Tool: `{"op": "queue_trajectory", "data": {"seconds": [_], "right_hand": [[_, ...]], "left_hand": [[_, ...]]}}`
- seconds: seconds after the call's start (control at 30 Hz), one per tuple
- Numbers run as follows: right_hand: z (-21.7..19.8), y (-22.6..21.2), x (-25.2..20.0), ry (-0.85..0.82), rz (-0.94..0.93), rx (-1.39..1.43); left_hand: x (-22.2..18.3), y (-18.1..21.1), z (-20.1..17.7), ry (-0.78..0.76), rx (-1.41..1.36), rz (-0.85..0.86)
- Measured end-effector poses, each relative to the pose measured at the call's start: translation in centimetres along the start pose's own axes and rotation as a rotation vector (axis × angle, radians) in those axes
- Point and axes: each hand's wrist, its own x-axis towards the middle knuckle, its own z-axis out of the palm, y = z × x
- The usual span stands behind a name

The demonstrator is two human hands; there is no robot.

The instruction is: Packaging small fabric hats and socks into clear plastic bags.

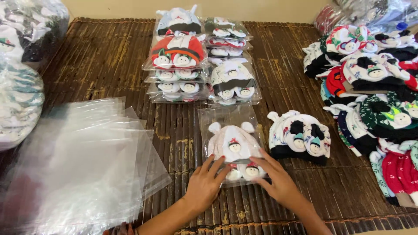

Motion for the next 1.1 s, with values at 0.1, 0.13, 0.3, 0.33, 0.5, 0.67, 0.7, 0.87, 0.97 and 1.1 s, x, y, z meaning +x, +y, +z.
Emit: {"op": "queue_trajectory", "data": {"seconds": [0.1, 0.13, 0.3, 0.33, 0.5, 0.67, 0.7, 0.87, 0.97, 1.1], "right_hand": [[1.1, 1.5, 0.2, 0.122, -0.016, -0.072], [1.0, 0.7, -0.2, 0.118, -0.014, -0.072], [0.1, -1.5, -0.6, 0.079, 0.035, 0.019], [0.3, -1.4, -0.4, 0.075, 0.036, 0.023], [2.1, 0.2, 0.1, 0.246, 0.061, -0.336], [0.4, -2.4, 1.0, 0.496, -0.031, -0.389], [-0.1, -3.2, 0.5, 0.505, -0.02, -0.312], [-2.3, -4.4, -1.6, 0.405, 0.035, -0.198], [-2.5, -4.3, -4.5, 0.298, 0.141, -0.012], [5.3, 0.5, -8.0, -0.104, -0.269, 0.078]], "left_hand": [[0.5, 0.2, -2.4, 0.145, 0.099, 0.111], [0.5, 0.4, -2.5, 0.143, 0.097, 0.109], [1.1, 0.6, -2.1, 0.06, -0.023, 0.069], [1.1, 0.3, -1.6, 0.055, -0.023, 0.066], [2.2, -0.2, -0.4, 0.16, 0.061, 0.117], [4.4, 0.4, -1.1, 0.218, -0.056, 0.105], [4.3, 1.0, -1.7, 0.18, -0.15, 0.09], [3.8, 2.2, -2.8, 0.116, -0.301, 0.084], [3.4, 3.4, -3.6, 0.129, -0.386, 0.098], [3.0, 3.7, -2.9, 0.08, -0.525, 0.022]]}}
